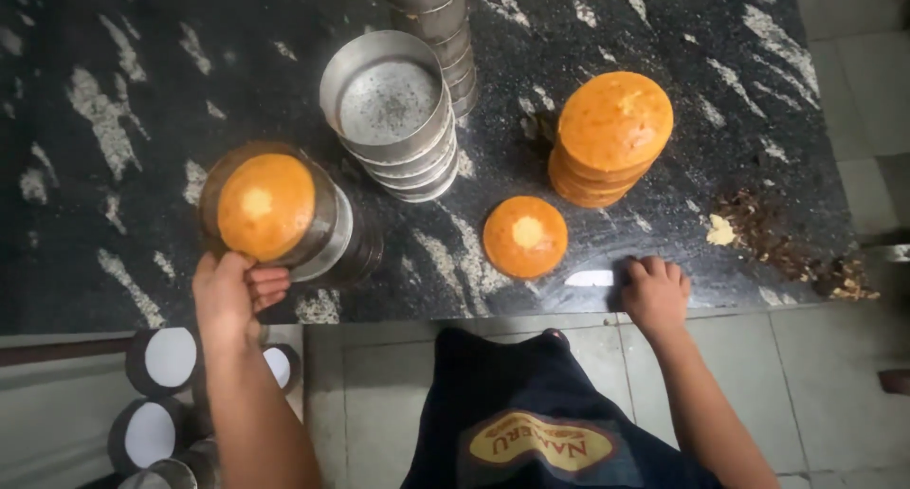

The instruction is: The recorder uses a knife to loosen and remove small baked cakes from metal tins.

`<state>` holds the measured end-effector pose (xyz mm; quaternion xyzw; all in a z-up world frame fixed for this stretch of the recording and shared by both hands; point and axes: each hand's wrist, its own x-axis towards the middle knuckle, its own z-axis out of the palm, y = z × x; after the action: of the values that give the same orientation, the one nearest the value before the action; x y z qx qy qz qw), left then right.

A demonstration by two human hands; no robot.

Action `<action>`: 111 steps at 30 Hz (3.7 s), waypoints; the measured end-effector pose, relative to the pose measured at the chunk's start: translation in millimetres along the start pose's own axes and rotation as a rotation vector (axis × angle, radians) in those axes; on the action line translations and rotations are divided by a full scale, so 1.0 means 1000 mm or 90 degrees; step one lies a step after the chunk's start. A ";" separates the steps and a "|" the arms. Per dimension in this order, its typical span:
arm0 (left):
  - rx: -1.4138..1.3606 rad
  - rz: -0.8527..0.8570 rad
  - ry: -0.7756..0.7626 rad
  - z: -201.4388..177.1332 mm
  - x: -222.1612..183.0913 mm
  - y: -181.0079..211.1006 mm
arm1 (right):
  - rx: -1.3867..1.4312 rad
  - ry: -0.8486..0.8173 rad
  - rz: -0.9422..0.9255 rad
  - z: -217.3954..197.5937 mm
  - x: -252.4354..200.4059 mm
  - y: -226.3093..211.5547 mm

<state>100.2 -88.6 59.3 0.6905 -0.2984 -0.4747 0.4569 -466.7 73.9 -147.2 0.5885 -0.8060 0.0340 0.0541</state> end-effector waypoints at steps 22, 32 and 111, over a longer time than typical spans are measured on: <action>-0.149 0.037 0.007 0.009 -0.016 -0.004 | -0.029 -0.172 0.030 0.000 -0.007 0.053; 0.137 0.021 0.002 -0.005 -0.003 0.047 | 0.022 -0.251 0.078 -0.032 0.001 0.033; 0.436 0.510 -0.181 0.134 -0.072 -0.131 | 0.314 0.014 -0.302 -0.124 0.054 -0.209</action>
<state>-54.2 -21.2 -50.4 0.5609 -0.7348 -0.2277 0.3059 -277.8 -26.2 -19.2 0.7542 -0.6138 0.2209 -0.0751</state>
